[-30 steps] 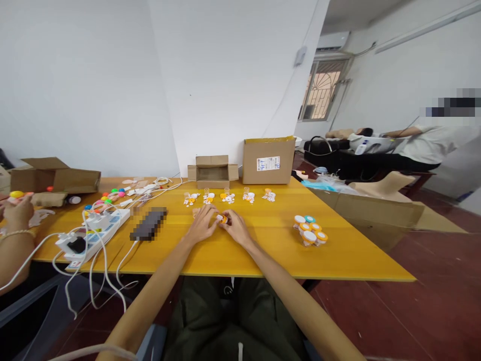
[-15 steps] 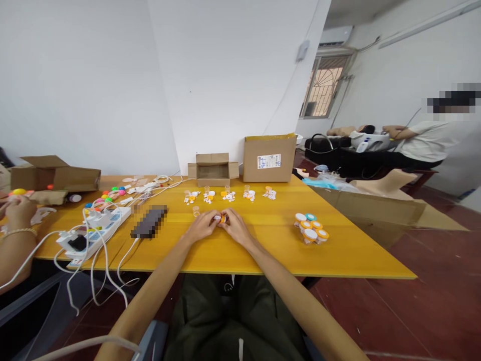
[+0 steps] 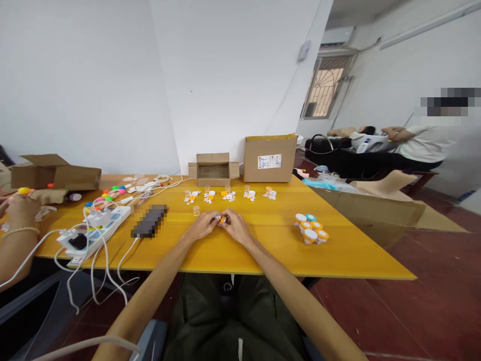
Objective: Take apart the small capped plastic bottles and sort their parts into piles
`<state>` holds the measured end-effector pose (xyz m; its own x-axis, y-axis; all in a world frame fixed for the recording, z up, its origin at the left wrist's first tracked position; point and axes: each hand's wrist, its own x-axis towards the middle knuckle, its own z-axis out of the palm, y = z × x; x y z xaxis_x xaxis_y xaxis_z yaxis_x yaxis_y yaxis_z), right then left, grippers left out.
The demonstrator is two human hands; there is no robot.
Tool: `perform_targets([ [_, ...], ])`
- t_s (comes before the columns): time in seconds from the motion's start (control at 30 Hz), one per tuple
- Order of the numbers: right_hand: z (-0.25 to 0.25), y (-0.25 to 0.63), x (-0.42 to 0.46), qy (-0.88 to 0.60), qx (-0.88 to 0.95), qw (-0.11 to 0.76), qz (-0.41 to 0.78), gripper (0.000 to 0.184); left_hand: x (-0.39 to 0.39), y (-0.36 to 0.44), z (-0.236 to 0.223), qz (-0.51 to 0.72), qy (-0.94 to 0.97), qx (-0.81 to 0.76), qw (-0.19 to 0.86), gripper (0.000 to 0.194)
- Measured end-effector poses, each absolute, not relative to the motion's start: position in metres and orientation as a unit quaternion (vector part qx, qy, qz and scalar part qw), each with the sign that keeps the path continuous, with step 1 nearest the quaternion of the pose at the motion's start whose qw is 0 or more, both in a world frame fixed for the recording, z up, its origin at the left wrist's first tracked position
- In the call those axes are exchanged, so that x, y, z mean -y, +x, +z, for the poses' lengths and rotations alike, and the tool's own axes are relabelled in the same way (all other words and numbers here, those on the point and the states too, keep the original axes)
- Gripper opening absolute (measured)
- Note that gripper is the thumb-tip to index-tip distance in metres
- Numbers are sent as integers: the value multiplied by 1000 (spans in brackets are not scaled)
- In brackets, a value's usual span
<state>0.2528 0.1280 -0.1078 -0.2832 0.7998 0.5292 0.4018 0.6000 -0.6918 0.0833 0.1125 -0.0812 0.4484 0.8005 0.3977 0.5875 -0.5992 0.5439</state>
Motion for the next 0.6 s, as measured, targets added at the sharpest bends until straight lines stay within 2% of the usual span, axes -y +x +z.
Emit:
perform_targets([
  [0.6,-108,252,-128,-404,768,451,209,13,-119,84,-83,337,817,-411,224,32],
])
